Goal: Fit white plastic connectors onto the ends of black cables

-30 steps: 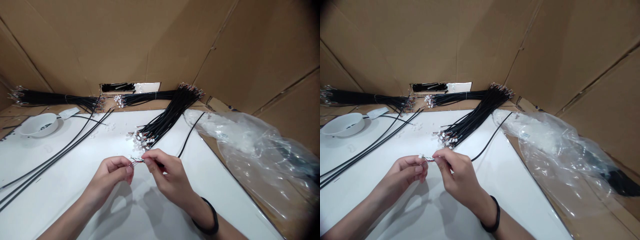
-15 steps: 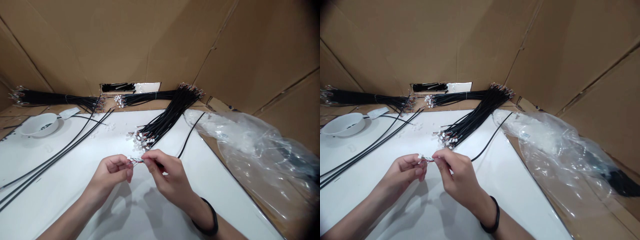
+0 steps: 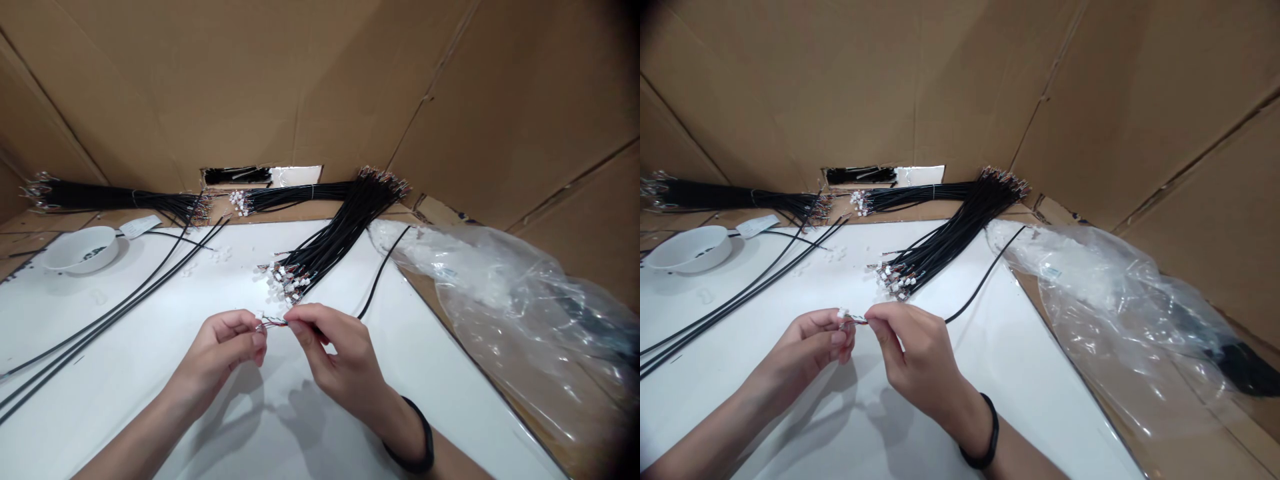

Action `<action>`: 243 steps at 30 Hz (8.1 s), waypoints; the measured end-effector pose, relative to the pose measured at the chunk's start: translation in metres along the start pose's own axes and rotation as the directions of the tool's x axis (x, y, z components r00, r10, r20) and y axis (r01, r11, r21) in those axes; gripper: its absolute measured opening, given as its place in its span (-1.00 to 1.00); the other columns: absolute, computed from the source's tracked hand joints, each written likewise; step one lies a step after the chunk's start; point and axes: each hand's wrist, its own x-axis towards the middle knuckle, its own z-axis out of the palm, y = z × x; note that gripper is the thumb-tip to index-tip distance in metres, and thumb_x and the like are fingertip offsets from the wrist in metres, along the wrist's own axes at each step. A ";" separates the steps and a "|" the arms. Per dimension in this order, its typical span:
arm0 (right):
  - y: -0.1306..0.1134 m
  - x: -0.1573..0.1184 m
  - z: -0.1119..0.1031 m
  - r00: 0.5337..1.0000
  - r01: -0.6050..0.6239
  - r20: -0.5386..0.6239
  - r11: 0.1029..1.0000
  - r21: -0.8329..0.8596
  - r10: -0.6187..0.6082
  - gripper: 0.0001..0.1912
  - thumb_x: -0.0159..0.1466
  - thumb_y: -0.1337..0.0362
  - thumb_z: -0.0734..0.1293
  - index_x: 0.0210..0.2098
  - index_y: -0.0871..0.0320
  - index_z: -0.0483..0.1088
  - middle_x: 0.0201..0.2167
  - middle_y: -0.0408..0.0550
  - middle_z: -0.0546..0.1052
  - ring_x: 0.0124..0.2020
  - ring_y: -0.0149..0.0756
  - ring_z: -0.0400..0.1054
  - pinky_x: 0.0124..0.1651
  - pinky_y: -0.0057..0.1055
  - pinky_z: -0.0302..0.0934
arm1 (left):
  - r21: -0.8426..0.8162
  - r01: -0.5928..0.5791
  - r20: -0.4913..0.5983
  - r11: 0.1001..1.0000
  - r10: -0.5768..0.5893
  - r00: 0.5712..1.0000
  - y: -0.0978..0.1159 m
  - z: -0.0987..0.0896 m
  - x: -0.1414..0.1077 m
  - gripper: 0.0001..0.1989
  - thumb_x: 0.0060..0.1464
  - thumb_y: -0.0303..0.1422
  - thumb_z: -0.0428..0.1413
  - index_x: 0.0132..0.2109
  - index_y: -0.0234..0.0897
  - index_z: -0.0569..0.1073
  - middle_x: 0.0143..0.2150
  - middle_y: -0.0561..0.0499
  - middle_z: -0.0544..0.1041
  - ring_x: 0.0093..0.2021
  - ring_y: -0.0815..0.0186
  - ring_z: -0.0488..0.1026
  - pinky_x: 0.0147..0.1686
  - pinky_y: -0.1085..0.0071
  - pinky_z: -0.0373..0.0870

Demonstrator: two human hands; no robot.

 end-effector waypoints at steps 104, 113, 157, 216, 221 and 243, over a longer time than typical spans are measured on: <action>0.004 -0.003 0.003 0.999 0.040 0.009 0.996 -0.074 -0.039 -0.85 0.23 0.52 0.23 -0.23 0.21 0.30 -0.40 -0.11 0.46 -0.38 -0.45 0.34 -0.30 -0.49 0.20 | 0.443 -0.227 -0.141 0.867 0.317 0.938 0.007 0.004 -0.005 -0.86 0.06 -0.32 0.15 -0.40 -0.30 0.47 -0.50 0.05 0.38 -0.45 0.46 0.32 -0.43 0.57 0.25; 0.002 -0.002 0.001 0.999 0.039 0.030 0.998 -0.059 -0.037 -0.86 0.24 0.51 0.23 -0.23 0.21 0.30 -0.41 -0.11 0.45 -0.38 -0.45 0.34 -0.31 -0.50 0.20 | 0.451 -0.263 -0.116 0.853 0.348 0.930 0.010 0.004 -0.004 -0.88 0.05 -0.36 0.16 -0.40 -0.30 0.49 -0.48 0.05 0.39 -0.47 0.48 0.34 -0.44 0.59 0.28; -0.003 0.002 -0.001 0.998 -0.050 0.049 0.998 0.043 0.048 -0.88 0.25 0.49 0.20 -0.27 0.20 0.33 -0.47 -0.19 0.44 -0.52 -0.56 0.25 -0.44 -0.61 0.17 | 0.413 -0.113 0.030 0.904 0.111 0.993 0.009 0.002 -0.003 -0.73 0.13 -0.26 0.09 -0.44 -0.34 0.46 -0.51 0.00 0.44 -0.45 0.41 0.36 -0.39 0.52 0.28; 0.005 -0.005 0.000 0.943 0.235 0.302 0.923 -0.305 -0.140 -0.84 0.22 0.53 0.13 -0.26 0.25 0.27 -0.17 -0.01 0.36 -0.41 -0.45 0.28 -0.52 -0.47 0.07 | 0.438 -0.069 -0.115 0.896 0.133 0.984 0.006 0.006 0.004 -0.83 0.01 -0.34 0.13 -0.39 -0.40 0.47 -0.53 0.00 0.47 -0.49 0.40 0.42 -0.44 0.52 0.38; 0.007 -0.005 0.001 0.953 0.204 0.271 0.948 -0.245 -0.135 -0.86 0.24 0.53 0.15 -0.24 0.25 0.23 -0.18 0.00 0.33 -0.35 -0.42 0.25 -0.46 -0.48 0.14 | 0.431 -0.068 -0.095 0.900 0.120 0.988 0.008 0.005 0.006 -0.83 0.03 -0.34 0.12 -0.37 -0.41 0.47 -0.55 0.01 0.47 -0.51 0.42 0.41 -0.46 0.55 0.37; 0.002 -0.001 0.006 0.986 -0.082 0.150 0.992 0.094 0.067 -0.88 0.26 0.53 0.15 -0.26 0.24 0.22 -0.23 0.00 0.23 -0.16 -0.40 0.17 -0.12 -0.43 0.15 | 0.219 -0.056 0.139 0.974 0.025 0.990 0.006 0.006 0.003 -0.79 0.21 -0.27 -0.01 -0.25 -0.36 0.35 -0.41 0.03 0.35 -0.38 0.42 0.36 -0.27 0.44 0.31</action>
